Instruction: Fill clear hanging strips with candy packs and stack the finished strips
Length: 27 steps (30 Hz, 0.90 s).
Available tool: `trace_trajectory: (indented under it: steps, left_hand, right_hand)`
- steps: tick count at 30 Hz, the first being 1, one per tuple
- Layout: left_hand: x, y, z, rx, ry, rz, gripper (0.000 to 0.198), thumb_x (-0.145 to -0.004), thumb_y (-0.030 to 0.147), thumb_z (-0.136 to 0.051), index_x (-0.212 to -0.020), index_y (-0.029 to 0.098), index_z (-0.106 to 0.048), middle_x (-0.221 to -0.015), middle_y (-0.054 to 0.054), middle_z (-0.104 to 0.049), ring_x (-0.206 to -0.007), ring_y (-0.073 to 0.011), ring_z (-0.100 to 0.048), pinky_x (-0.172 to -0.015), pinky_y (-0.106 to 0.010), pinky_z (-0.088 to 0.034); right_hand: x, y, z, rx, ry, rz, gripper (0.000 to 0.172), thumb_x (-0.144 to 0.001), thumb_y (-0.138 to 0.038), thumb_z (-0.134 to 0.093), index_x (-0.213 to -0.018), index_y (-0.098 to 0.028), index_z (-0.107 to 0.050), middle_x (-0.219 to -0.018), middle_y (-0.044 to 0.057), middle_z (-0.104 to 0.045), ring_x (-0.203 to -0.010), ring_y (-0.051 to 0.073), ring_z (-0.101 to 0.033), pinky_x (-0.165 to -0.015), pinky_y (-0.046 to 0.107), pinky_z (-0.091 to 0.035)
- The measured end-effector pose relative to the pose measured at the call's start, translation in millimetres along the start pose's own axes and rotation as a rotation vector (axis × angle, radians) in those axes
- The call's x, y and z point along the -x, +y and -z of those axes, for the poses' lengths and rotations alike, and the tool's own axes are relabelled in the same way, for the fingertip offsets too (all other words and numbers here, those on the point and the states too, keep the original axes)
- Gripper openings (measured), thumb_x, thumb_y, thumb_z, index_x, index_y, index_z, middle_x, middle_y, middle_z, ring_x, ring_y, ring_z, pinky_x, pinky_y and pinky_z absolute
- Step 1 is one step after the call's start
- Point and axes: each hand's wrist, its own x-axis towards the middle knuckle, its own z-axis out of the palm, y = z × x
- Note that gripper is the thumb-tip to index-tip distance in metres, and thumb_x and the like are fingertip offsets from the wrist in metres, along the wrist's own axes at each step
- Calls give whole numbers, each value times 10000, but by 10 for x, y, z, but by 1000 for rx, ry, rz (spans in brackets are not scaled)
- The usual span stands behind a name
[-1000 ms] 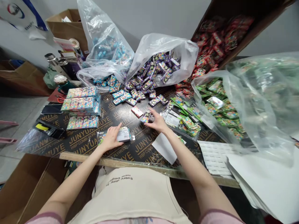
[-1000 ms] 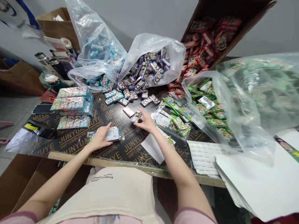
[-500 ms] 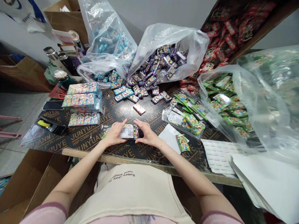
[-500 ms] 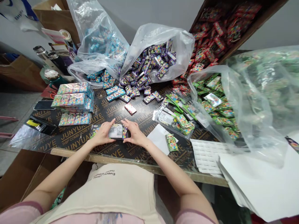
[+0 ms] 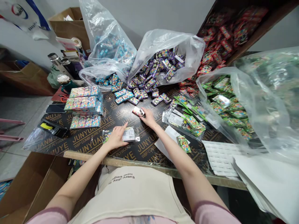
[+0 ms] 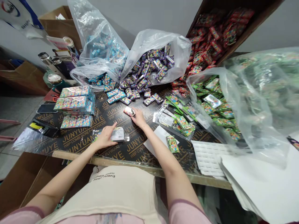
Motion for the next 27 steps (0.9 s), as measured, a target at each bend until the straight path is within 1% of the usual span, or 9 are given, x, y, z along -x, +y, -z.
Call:
trace_trajectory:
  steps: [3, 5, 7, 9, 11, 12, 15, 18, 27]
  left_hand:
    - [76, -97, 35, -29, 31, 50, 1103, -629, 368, -753, -1499, 197, -97, -1226, -132, -529, -1119, -316, -487, -963, -458, -365]
    - [121, -175, 65, -44, 53, 79, 1094, -633, 375, -747, -1498, 193, -103, -1219, -134, -533, -1108, -318, -491, -955, -458, -368]
    - [142, -233, 85, -56, 68, 94, 1103, -631, 381, -748, -1498, 194, -93, -1212, -131, -535, -1103, -316, -494, -962, -458, -362]
    - [134, -257, 93, -65, 82, 103, 1122, -627, 391, -754, -1499, 198, -76, -1212, -127, -534, -1105, -314, -493, -969, -453, -359]
    - [106, -252, 92, -64, 91, 106, 1132, -626, 402, -758, -1500, 200, -67, -1207, -125, -535, -1107, -313, -493, -968, -448, -360]
    - [89, -243, 89, -59, 90, 102, 1132, -627, 404, -757, -1500, 202, -66, -1208, -125, -535, -1107, -313, -493, -967, -448, -360]
    - [50, -207, 77, -42, 75, 81, 1125, -628, 388, -755, -1501, 207, -68, -1207, -123, -538, -1101, -313, -499, -963, -450, -361]
    - [30, -165, 66, -39, 62, 60, 1142, -617, 373, -761, -1502, 202, -60, -1210, -124, -537, -1092, -314, -503, -958, -450, -366]
    - [-105, -2, 91, -45, 33, -74, 1167, -625, 344, -744, -1501, 195, 13, -1238, -119, -542, -1133, -310, -498, -1005, -469, -340]
  right_hand:
    - [45, 130, 94, -25, -265, 151, 458, -729, -62, -466, -1126, -203, -644, -1230, 102, -619, -1221, 293, -474, -1005, 534, -311]
    - [161, 159, 183, -19, -358, 194, 472, -717, -36, -445, -1082, -238, -665, -1313, 76, -574, -1308, 300, -396, -1031, 569, -256]
    - [304, 141, 247, -6, -337, 173, 495, -739, -106, -510, -1204, -244, -603, -1439, 103, -443, -1361, 322, -322, -1042, 577, -235]
    - [443, 86, 256, 36, -239, 114, 691, -713, -262, -645, -1373, -226, -447, -1496, 167, -321, -1372, 359, -284, -1039, 579, -236]
    - [554, 19, 219, 86, -161, 90, 923, -628, -376, -742, -1441, -213, -335, -1462, 200, -338, -1342, 381, -315, -1031, 571, -249]
    - [594, -12, 193, 96, -146, 103, 944, -611, -392, -757, -1437, -215, -337, -1418, 191, -392, -1309, 374, -359, -1026, 556, -263]
    - [654, -89, 141, 52, -103, 166, 840, -629, -399, -764, -1374, -218, -419, -1226, 134, -547, -1156, 322, -497, -988, 489, -341]
    - [681, -185, 160, 13, -49, 211, 884, -608, -505, -790, -1358, -198, -436, -1125, 126, -576, -1050, 312, -537, -924, 458, -413]
    - [815, -525, 236, 168, -238, 394, 829, -626, -479, -801, -1325, -165, -485, -1153, 166, -580, -1018, 329, -530, -907, 494, -419]
